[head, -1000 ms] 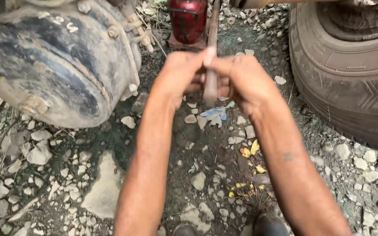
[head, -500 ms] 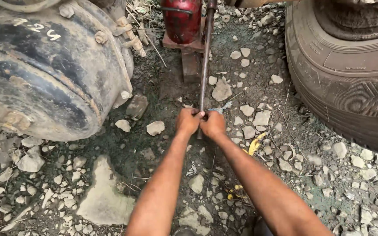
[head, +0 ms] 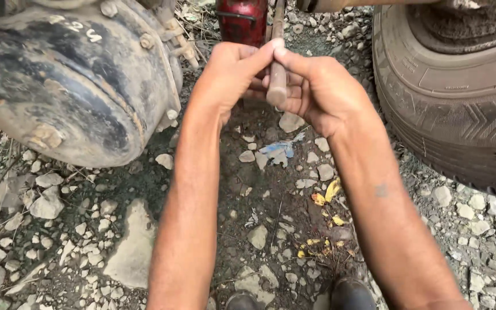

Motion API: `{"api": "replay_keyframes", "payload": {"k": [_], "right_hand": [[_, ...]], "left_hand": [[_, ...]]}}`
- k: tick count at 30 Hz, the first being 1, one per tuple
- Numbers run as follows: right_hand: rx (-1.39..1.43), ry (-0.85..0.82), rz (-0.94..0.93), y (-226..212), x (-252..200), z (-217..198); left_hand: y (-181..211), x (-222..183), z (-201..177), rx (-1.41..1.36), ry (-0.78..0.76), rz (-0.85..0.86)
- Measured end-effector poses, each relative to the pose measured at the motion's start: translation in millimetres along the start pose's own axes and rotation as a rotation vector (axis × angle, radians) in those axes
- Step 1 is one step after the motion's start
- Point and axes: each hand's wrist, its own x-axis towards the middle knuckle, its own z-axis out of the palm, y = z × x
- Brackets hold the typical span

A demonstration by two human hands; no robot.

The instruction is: Operating a hydraulic jack under a vehicle using a metal handle bar to lift the chassis.

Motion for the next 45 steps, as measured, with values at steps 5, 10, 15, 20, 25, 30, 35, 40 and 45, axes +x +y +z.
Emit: {"api": "replay_keyframes", "payload": {"k": [5, 10, 15, 20, 25, 30, 35, 40, 45], "right_hand": [[-0.198, -0.015, 0.104, 58.1, -0.4, -7.0], [-1.026, 0.295, 0.038, 261.5, 55.2, -61.6], [-1.076, 0.407, 0.044, 317.3, 85.5, -74.2], [-0.949, 0.275, 0.147, 252.0, 55.4, -63.2], [-0.267, 0.000, 0.222, 74.1, 2.3, -15.1], [0.087, -0.004, -0.007, 7.0, 6.2, -6.5], [-0.229, 0.027, 0.143, 92.5, 19.6, -15.7], [-1.030, 0.325, 0.198, 254.6, 63.1, -60.5], [-1.073, 0.395, 0.061, 307.0, 85.8, -73.2]], "left_hand": [[-59.0, -3.4, -5.6, 0.146, -0.041, -0.085], [-296.5, 9.4, 1.9, 0.379, 0.151, -0.345], [-280.9, 9.0, 22.6, 0.776, 0.412, -0.290], [-262.5, 2.9, -3.5, 0.408, 0.223, -0.316], [-85.7, 1.2, -12.5, 0.388, 0.031, -0.123], [-13.4, 11.7, 7.8, 0.076, 0.081, 0.069], [-113.8, 16.7, -12.1, 0.208, -0.033, -0.095], [-238.2, 6.2, 9.4, 0.580, 0.263, -0.456], [-259.7, 11.2, 19.7, 0.626, 0.402, -0.388]]}}
